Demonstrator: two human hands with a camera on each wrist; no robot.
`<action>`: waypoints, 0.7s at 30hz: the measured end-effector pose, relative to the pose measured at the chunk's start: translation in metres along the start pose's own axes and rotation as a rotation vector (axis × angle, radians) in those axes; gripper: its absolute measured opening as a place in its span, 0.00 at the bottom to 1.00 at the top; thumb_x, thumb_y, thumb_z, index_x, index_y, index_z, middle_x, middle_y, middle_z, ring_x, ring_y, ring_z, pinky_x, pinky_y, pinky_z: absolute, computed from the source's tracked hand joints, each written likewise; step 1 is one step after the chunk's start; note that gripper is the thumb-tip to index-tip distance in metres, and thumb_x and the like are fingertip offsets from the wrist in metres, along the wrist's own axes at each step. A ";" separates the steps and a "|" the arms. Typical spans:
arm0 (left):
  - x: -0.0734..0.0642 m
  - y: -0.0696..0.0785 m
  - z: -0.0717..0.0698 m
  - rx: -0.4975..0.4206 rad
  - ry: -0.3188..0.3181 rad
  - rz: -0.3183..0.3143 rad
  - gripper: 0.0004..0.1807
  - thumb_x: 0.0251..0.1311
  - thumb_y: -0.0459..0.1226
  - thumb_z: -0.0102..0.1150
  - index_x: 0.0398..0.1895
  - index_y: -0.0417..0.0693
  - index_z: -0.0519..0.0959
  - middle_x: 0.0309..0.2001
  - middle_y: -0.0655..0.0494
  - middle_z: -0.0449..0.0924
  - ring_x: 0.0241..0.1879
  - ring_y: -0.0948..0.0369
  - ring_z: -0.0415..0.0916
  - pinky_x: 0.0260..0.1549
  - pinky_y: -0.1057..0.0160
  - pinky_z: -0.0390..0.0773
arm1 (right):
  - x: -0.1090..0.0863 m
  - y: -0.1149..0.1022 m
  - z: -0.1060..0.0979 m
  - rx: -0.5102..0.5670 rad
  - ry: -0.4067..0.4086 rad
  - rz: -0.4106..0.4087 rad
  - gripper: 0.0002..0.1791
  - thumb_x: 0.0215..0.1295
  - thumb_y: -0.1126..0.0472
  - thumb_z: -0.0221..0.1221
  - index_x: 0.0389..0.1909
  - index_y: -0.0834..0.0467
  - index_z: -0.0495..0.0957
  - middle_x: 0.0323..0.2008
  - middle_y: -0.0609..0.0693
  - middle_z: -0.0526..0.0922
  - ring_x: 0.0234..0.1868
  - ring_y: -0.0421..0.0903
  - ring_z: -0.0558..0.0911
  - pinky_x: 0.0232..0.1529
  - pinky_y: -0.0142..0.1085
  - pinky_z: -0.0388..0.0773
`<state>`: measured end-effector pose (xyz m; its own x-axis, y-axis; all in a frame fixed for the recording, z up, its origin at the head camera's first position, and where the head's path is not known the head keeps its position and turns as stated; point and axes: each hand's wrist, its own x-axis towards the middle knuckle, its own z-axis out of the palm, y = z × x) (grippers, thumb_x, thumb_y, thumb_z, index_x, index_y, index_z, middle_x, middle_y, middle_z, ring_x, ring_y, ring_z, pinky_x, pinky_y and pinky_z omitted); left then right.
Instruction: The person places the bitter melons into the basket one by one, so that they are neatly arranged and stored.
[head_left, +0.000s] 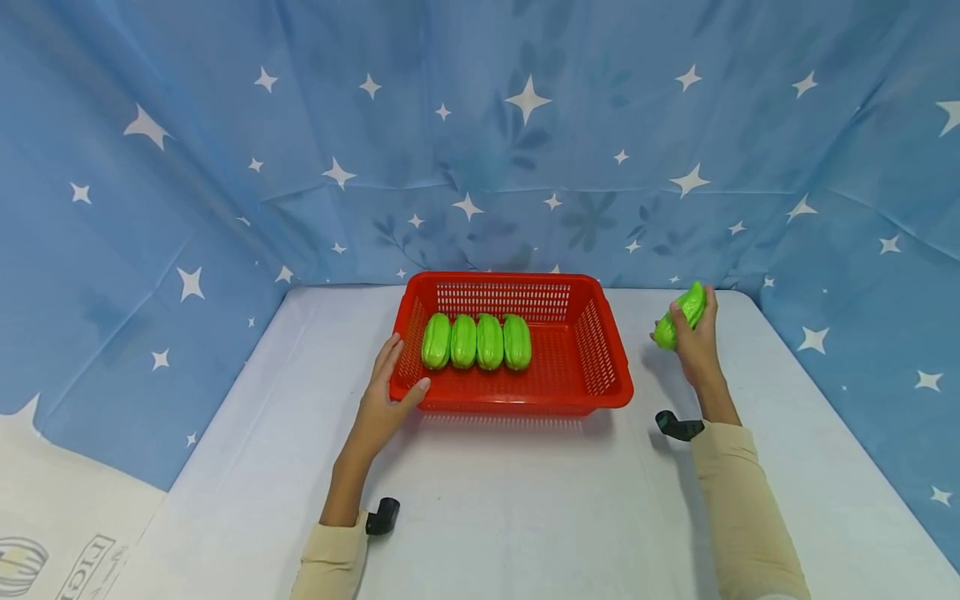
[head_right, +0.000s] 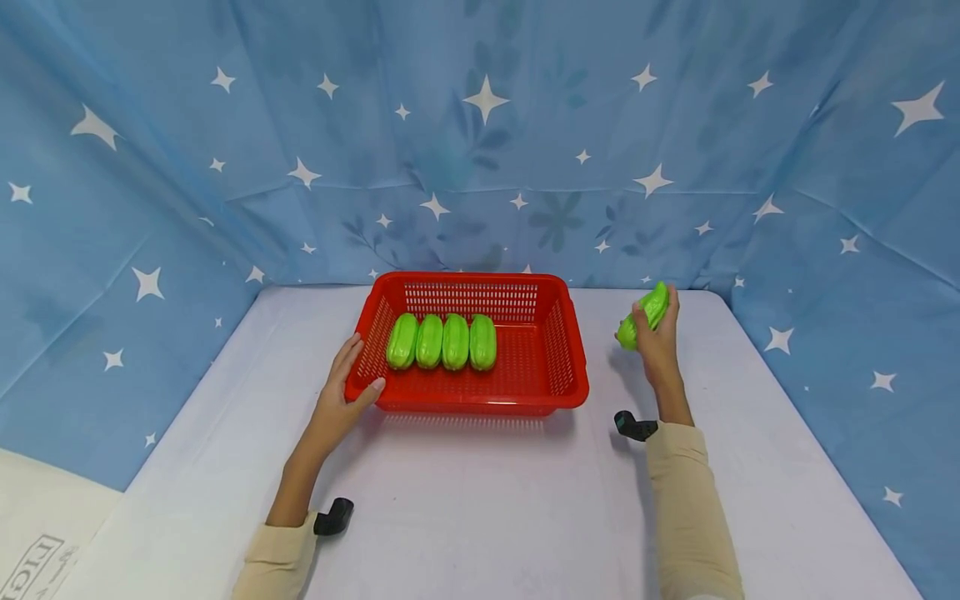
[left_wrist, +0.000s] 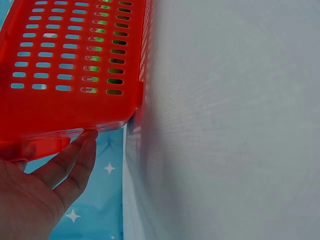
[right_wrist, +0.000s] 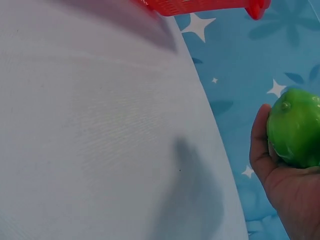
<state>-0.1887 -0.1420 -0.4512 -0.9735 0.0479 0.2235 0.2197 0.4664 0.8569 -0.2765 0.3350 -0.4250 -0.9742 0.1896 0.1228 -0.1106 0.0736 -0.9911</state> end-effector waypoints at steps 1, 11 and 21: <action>0.000 0.000 0.000 -0.003 0.001 0.000 0.45 0.62 0.55 0.59 0.77 0.54 0.52 0.78 0.71 0.44 0.78 0.59 0.42 0.67 0.42 0.63 | 0.000 -0.002 0.000 0.021 -0.010 0.006 0.39 0.78 0.54 0.41 0.76 0.41 0.26 0.63 0.53 0.50 0.43 0.39 0.73 0.35 0.24 0.82; 0.000 0.001 -0.001 0.000 0.002 0.011 0.44 0.62 0.54 0.58 0.77 0.52 0.52 0.78 0.68 0.44 0.78 0.58 0.42 0.67 0.42 0.64 | 0.011 -0.007 -0.001 0.191 -0.017 0.096 0.32 0.79 0.51 0.29 0.75 0.34 0.24 0.73 0.55 0.36 0.62 0.41 0.60 0.41 0.24 0.79; 0.000 0.000 0.000 -0.007 0.000 0.007 0.44 0.62 0.54 0.59 0.78 0.55 0.52 0.78 0.69 0.43 0.78 0.58 0.42 0.67 0.42 0.63 | 0.018 -0.002 0.000 0.151 -0.029 0.145 0.36 0.78 0.46 0.39 0.75 0.35 0.27 0.75 0.57 0.41 0.53 0.42 0.77 0.62 0.48 0.74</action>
<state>-0.1883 -0.1420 -0.4518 -0.9720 0.0509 0.2292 0.2265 0.4602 0.8584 -0.2937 0.3381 -0.4204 -0.9870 0.1595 -0.0209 0.0049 -0.1000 -0.9950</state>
